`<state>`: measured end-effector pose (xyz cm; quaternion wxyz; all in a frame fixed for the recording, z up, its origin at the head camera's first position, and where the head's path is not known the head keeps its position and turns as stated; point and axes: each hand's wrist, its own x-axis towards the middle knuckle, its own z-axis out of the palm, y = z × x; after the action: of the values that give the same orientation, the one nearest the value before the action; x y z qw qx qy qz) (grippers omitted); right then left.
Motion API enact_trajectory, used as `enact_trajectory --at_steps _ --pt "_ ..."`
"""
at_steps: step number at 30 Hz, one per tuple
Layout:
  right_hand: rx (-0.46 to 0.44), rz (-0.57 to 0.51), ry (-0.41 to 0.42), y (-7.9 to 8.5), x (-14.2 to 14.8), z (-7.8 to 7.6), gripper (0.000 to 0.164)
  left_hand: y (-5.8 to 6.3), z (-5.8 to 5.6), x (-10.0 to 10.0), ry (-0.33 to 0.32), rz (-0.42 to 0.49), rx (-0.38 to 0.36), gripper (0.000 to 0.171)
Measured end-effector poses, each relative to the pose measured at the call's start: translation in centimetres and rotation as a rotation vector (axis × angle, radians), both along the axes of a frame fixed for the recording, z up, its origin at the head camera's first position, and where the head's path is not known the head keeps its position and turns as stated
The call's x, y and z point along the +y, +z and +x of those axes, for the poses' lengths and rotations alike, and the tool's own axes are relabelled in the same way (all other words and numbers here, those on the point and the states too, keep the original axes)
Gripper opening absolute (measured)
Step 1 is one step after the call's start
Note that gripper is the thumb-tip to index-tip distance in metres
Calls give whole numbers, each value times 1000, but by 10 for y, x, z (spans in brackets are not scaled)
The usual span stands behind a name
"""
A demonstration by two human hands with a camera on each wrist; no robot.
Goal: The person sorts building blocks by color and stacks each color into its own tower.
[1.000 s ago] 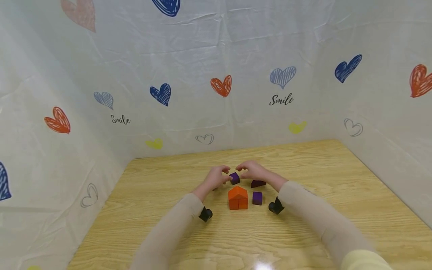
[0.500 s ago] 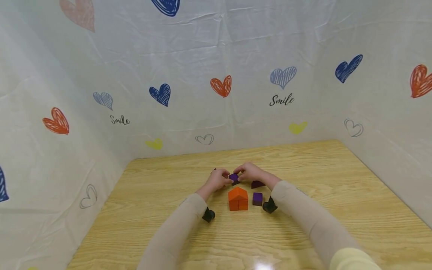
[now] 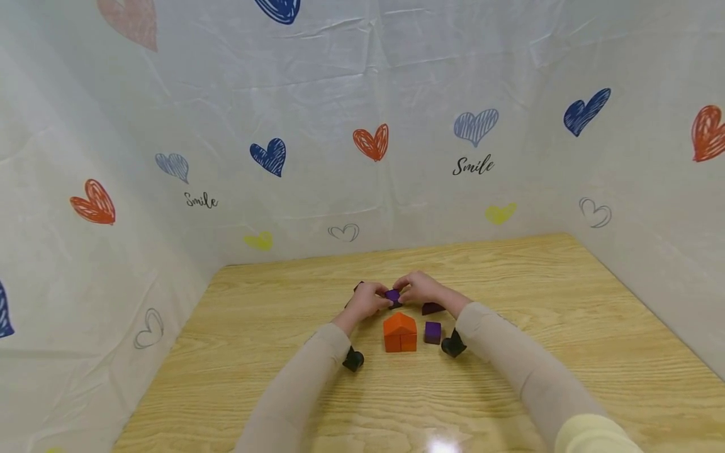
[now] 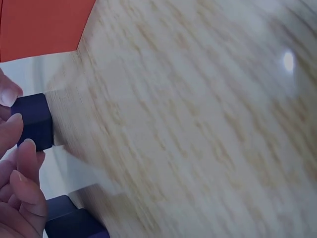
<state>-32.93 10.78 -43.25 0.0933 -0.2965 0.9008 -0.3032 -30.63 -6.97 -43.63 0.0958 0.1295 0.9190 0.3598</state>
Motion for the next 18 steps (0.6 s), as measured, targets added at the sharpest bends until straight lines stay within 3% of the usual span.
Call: enact_trajectory --at_steps 4,7,13,18 --pt "-18 -8 0 6 2 2 32 5 -3 -3 -25 19 -16 27" --pt "-6 -23 1 15 5 5 32 12 -6 -6 -90 19 26 29" --pt "69 -73 17 40 12 14 31 46 0 -5 -127 -35 47 31" --pt "112 -132 9 59 15 30 29 72 14 -9 -195 -74 158 30"
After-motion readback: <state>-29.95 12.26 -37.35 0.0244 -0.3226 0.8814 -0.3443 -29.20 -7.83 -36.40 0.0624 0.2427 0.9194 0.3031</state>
